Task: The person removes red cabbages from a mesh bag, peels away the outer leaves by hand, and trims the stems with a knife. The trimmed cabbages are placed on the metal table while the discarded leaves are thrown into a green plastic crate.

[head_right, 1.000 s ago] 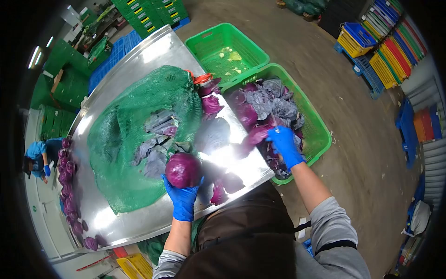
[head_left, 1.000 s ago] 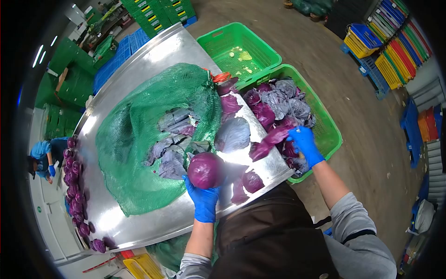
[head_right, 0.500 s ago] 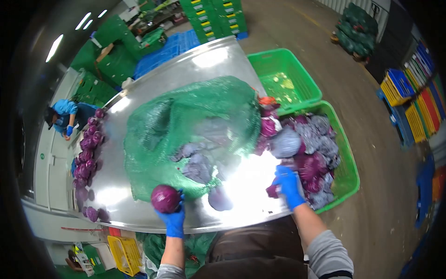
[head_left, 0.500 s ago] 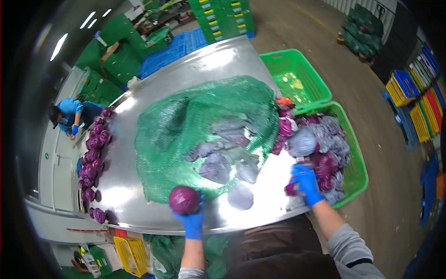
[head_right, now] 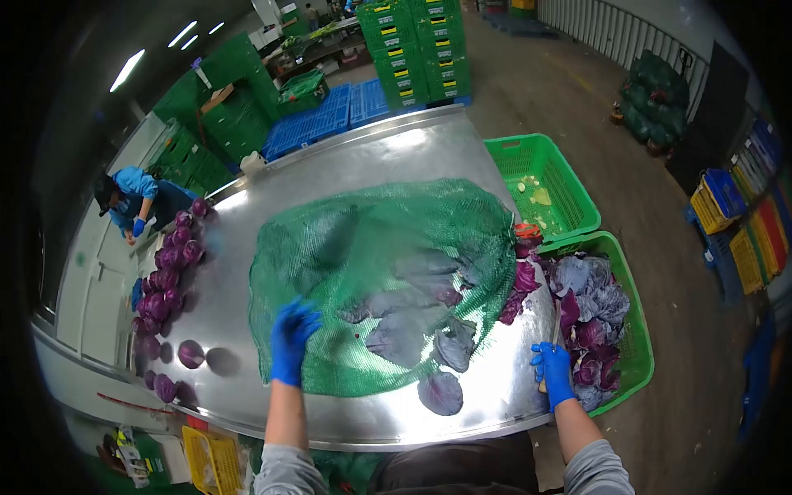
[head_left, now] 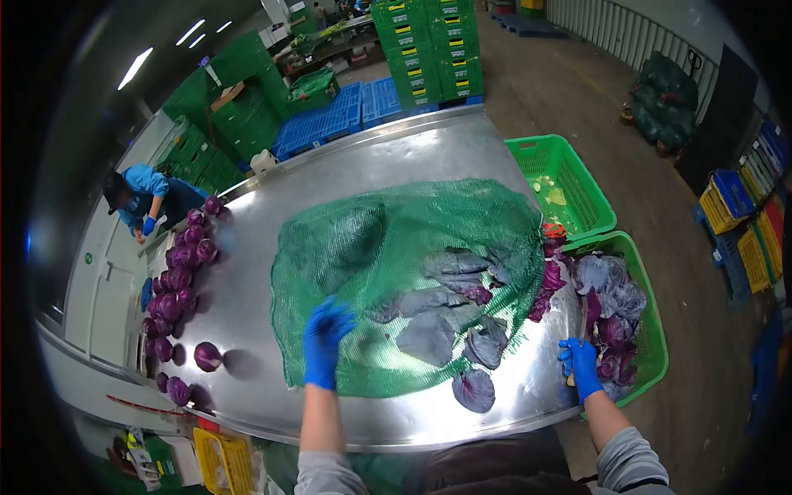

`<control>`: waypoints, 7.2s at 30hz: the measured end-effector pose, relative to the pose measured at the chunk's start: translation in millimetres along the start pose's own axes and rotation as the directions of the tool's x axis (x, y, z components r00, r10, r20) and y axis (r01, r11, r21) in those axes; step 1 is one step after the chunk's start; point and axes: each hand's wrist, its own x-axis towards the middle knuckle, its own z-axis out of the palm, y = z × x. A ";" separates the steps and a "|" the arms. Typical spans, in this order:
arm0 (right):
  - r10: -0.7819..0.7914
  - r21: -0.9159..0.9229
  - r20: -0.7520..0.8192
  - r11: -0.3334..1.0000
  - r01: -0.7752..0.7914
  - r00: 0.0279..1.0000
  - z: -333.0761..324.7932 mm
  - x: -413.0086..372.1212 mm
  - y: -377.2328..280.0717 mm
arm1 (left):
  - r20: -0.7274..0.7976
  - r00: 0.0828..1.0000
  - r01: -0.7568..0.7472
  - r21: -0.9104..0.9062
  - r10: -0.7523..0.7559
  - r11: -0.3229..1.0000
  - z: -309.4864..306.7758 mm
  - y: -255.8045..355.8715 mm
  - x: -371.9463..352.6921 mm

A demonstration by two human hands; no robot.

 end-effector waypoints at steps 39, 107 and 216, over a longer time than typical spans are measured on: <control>-0.071 0.097 -0.140 0.992 0.085 0.988 11.4 -9.4 2.6 | 0.565 0.825 -0.438 0.679 -0.038 0.589 110.9 -66.6 53.5; -0.142 -0.772 0.476 0.405 0.490 0.868 -12.2 -37.9 -32.3 | 0.461 0.884 -0.463 0.837 0.082 0.292 291.7 -176.1 -114.5; -0.569 -0.625 0.423 0.380 0.682 0.705 -46.9 -37.3 -84.5 | 0.664 0.737 -0.588 0.723 -0.129 0.361 313.9 -185.8 -107.4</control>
